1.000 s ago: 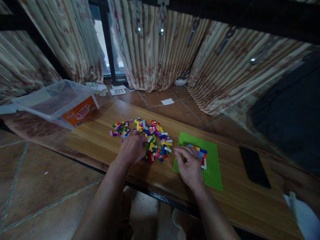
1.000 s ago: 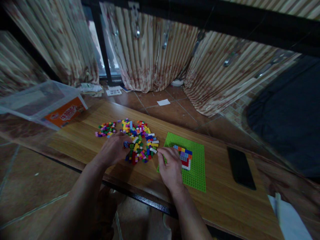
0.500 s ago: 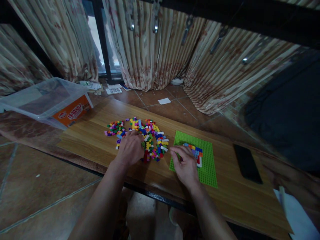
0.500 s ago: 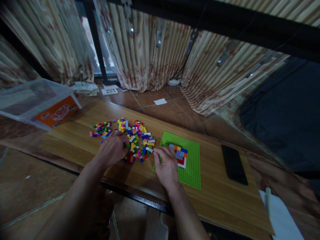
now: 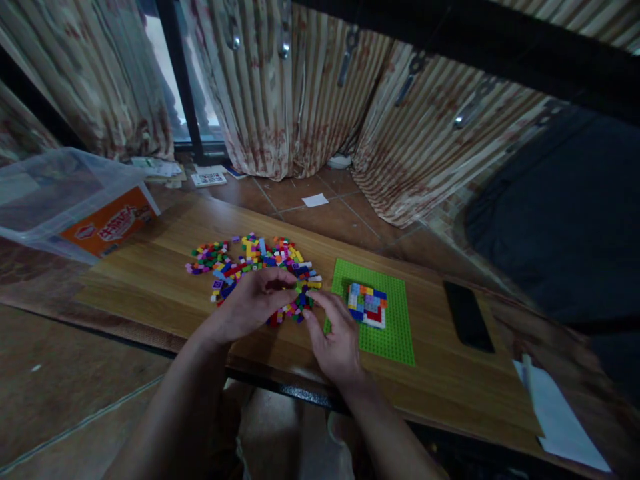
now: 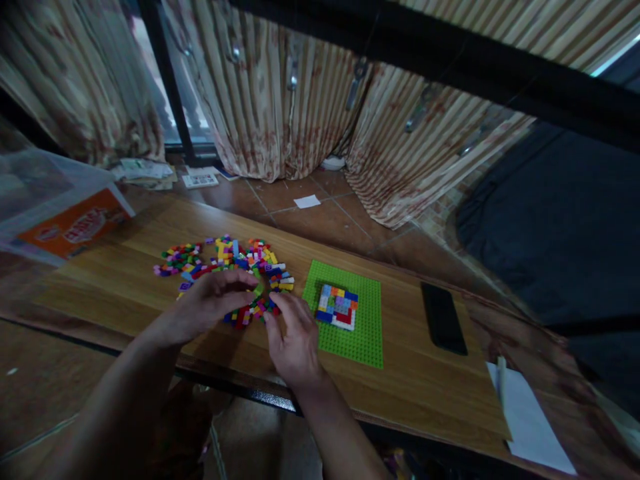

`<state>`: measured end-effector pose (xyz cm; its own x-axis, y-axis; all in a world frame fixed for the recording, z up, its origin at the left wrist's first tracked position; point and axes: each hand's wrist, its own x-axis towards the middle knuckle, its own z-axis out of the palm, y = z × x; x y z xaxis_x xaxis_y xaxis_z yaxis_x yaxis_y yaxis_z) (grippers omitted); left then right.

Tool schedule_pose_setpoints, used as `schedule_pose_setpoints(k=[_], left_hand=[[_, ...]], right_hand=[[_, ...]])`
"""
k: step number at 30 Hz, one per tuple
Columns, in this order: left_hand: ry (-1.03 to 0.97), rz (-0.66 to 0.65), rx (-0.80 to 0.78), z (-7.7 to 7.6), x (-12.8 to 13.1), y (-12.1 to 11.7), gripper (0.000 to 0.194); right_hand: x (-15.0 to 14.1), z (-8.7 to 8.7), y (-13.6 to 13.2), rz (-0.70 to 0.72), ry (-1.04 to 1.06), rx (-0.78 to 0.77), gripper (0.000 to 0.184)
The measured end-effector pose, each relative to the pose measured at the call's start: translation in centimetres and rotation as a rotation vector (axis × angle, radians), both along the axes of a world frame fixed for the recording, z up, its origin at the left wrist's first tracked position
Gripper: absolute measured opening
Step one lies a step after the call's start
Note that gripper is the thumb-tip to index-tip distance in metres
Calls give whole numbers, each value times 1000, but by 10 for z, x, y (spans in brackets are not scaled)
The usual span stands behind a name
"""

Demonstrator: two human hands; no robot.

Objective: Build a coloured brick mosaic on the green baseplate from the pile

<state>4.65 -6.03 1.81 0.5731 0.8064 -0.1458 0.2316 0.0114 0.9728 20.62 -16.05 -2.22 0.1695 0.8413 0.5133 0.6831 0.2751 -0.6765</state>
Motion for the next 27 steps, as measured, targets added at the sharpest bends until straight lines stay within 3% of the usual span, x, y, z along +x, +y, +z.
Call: schedule_pose_setpoints(k=[5,11,17,23,27], left_hand=[[-93,-72,-203,1,20,-9,36],[-212,-86,-355,-2,29,-14,34],[-198,-79,-320,-10,36,-17,39],[-94,-98,-228,-9,37,-18,35],[-44,-101,-194,-10,36,-16,34]], right_hand=[[2,1,-1,-103,95,13,29],[6,5,-1,-60,79,34,20],[12,4,-2,-100,40,-7,22],[61,4,-7,-431,164,-163,37],[91,4,-11,-512,60,-277,43]])
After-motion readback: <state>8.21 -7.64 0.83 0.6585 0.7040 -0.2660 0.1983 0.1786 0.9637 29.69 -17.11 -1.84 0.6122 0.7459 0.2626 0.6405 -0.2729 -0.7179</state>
